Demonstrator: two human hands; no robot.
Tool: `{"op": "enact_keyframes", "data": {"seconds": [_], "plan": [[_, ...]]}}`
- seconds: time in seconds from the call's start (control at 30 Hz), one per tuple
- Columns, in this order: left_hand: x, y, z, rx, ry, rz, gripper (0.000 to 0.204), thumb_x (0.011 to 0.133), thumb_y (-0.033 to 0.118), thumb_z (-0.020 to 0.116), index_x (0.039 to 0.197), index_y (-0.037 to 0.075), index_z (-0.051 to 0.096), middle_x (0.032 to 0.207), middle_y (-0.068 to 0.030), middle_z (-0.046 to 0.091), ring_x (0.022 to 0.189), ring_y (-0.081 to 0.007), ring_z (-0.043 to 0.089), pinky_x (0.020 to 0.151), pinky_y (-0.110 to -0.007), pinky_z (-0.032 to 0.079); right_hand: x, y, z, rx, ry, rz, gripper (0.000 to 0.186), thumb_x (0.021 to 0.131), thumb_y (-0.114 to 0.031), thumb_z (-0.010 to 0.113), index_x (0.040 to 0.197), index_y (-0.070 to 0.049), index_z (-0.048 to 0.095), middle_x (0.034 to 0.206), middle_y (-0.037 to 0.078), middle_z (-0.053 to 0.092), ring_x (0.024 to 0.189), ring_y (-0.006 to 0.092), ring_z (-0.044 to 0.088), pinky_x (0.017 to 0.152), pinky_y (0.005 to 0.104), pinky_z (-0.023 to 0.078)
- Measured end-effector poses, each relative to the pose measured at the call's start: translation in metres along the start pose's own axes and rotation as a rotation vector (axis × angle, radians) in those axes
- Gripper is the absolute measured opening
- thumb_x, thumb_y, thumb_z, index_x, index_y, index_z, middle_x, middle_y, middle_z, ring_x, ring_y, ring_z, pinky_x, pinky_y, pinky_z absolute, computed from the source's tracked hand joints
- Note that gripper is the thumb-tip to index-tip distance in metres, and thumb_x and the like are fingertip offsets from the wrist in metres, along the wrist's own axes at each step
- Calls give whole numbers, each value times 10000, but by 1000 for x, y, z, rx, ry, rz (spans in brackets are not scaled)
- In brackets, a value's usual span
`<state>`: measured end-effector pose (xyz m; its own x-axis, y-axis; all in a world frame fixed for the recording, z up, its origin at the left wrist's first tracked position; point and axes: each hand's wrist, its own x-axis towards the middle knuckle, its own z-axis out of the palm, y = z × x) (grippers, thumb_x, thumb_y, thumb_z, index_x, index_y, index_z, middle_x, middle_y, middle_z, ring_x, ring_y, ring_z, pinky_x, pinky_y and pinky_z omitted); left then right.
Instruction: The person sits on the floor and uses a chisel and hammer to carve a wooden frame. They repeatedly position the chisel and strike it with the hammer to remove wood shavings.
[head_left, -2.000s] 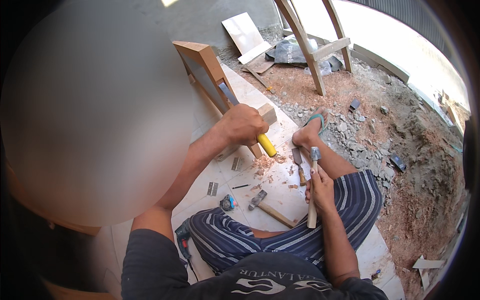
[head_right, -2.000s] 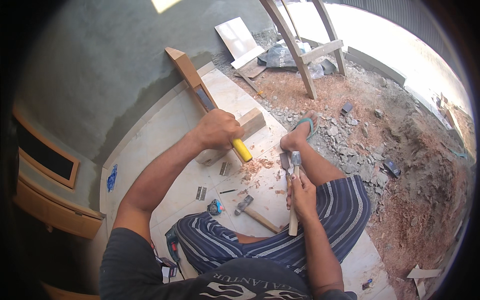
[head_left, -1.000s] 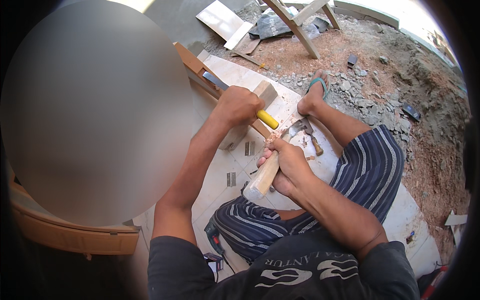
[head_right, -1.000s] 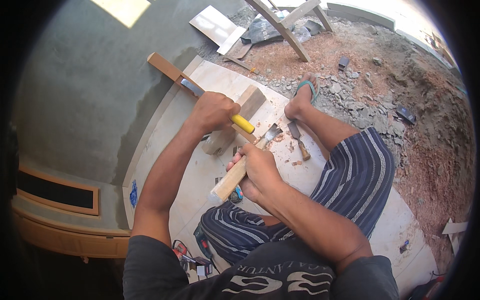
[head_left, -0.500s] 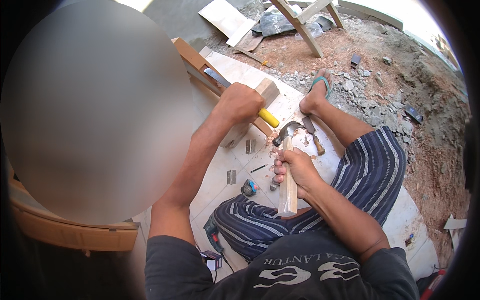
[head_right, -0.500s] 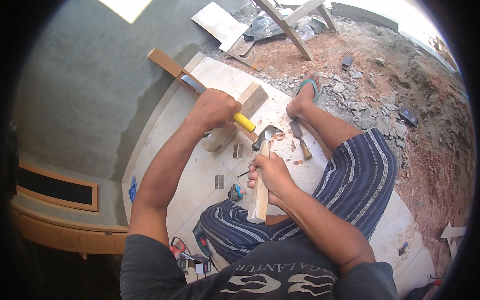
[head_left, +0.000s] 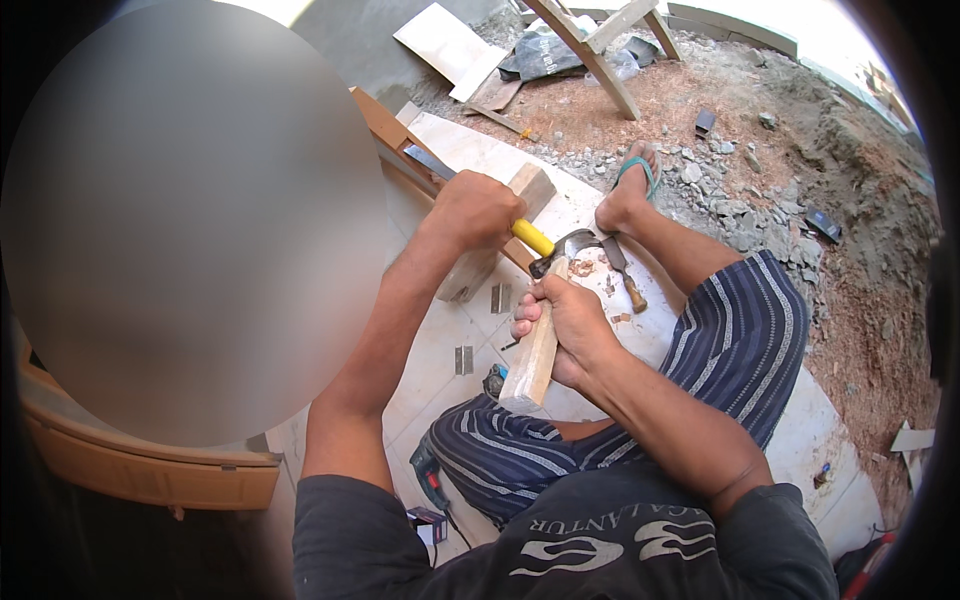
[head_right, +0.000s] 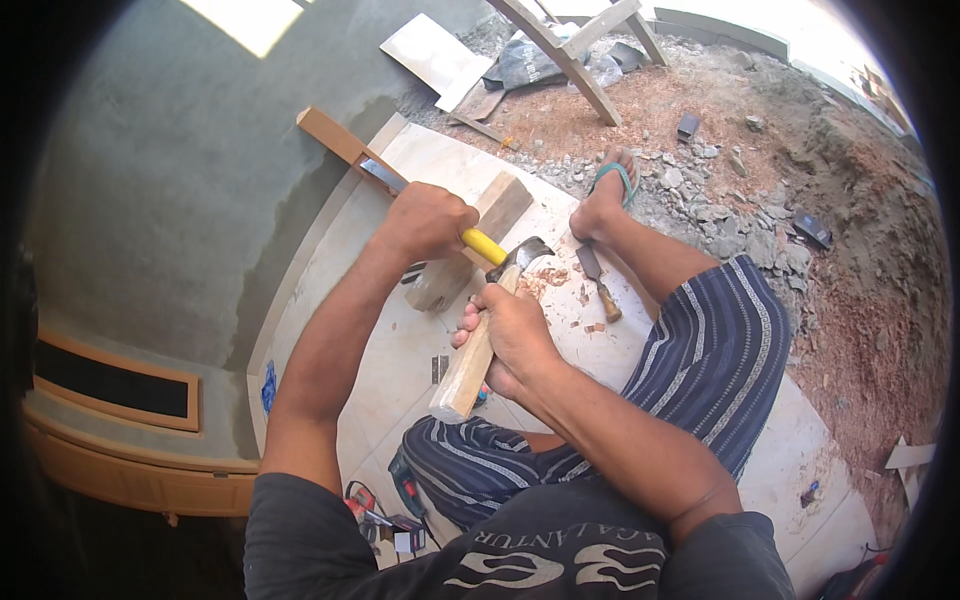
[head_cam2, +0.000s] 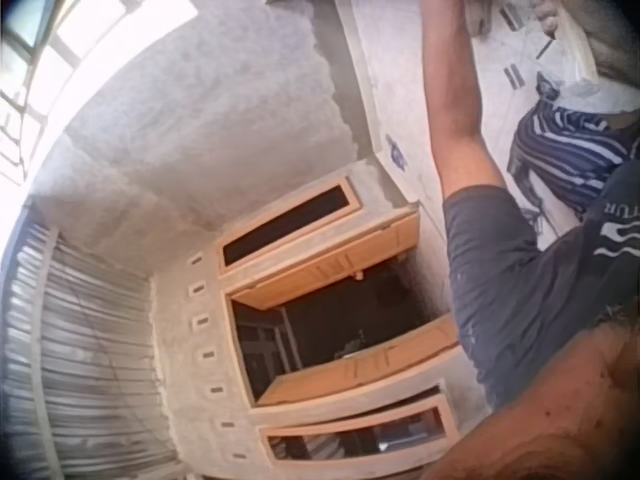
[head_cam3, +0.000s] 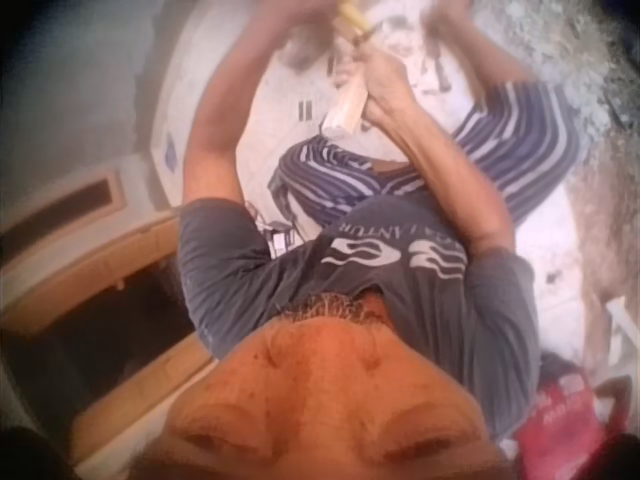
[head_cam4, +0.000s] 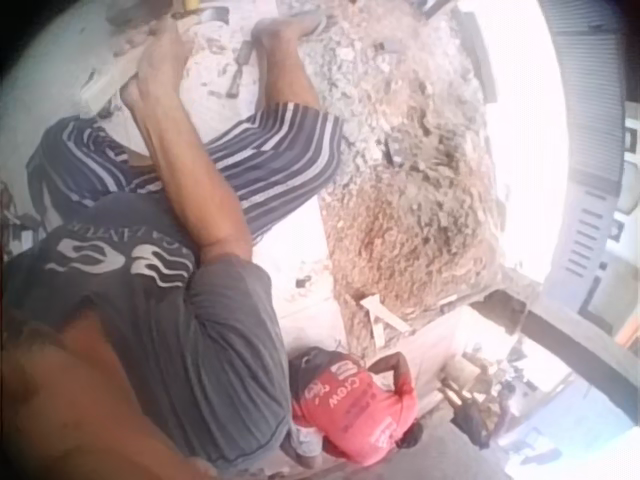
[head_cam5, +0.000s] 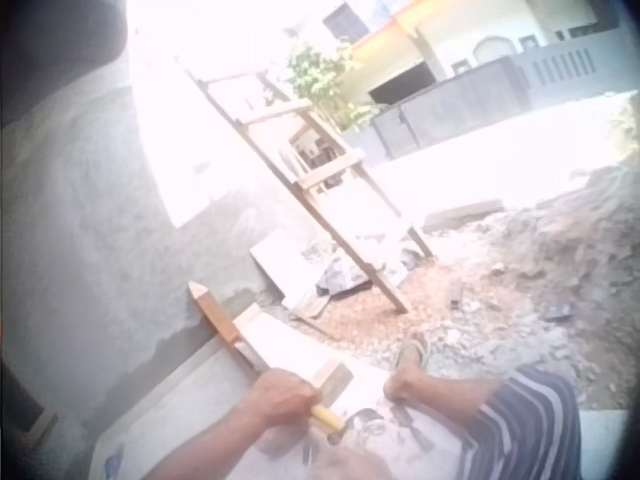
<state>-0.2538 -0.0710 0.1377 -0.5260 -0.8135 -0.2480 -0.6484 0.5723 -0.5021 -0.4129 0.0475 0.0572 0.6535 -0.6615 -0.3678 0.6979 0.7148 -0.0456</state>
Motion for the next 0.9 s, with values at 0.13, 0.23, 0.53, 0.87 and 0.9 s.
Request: {"op": "enact_keyframes", "data": {"seconds": [0.13,0.23,0.53,0.87,0.9], "plan": [[1,-2,5,-6,49,21,97,702,223,786,757,170,726,708,-48,713,731,-270,732,623,-421,556,-11,2,11,-21,132,-99,132,952,-42,493,1049,-9,410,837,87,487,659,189,508,603,360,512],[-2,-5,10,5,94,18,94,696,217,784,750,167,725,709,-55,713,730,-269,732,624,-419,558,-14,6,19,-49,92,-10,108,955,-56,492,1023,-14,418,823,83,486,675,184,512,626,359,515],[1,5,9,-44,144,28,91,690,209,786,740,166,723,691,-60,708,710,-278,731,609,-422,561,-6,6,-22,-120,155,-106,168,935,-19,488,1073,-47,397,896,96,468,671,163,507,562,355,494],[2,4,12,-6,98,23,66,713,211,771,743,171,728,716,-61,725,729,-268,742,622,-413,573,-2,2,-19,-105,183,-97,114,957,-40,484,1056,-24,429,862,88,476,658,168,492,570,358,500],[2,3,14,-13,102,27,61,715,210,767,743,171,730,717,-63,725,730,-267,743,624,-411,575,0,2,-19,-84,184,-87,106,959,-39,482,1051,-22,431,858,87,477,657,168,489,575,354,500]]}}
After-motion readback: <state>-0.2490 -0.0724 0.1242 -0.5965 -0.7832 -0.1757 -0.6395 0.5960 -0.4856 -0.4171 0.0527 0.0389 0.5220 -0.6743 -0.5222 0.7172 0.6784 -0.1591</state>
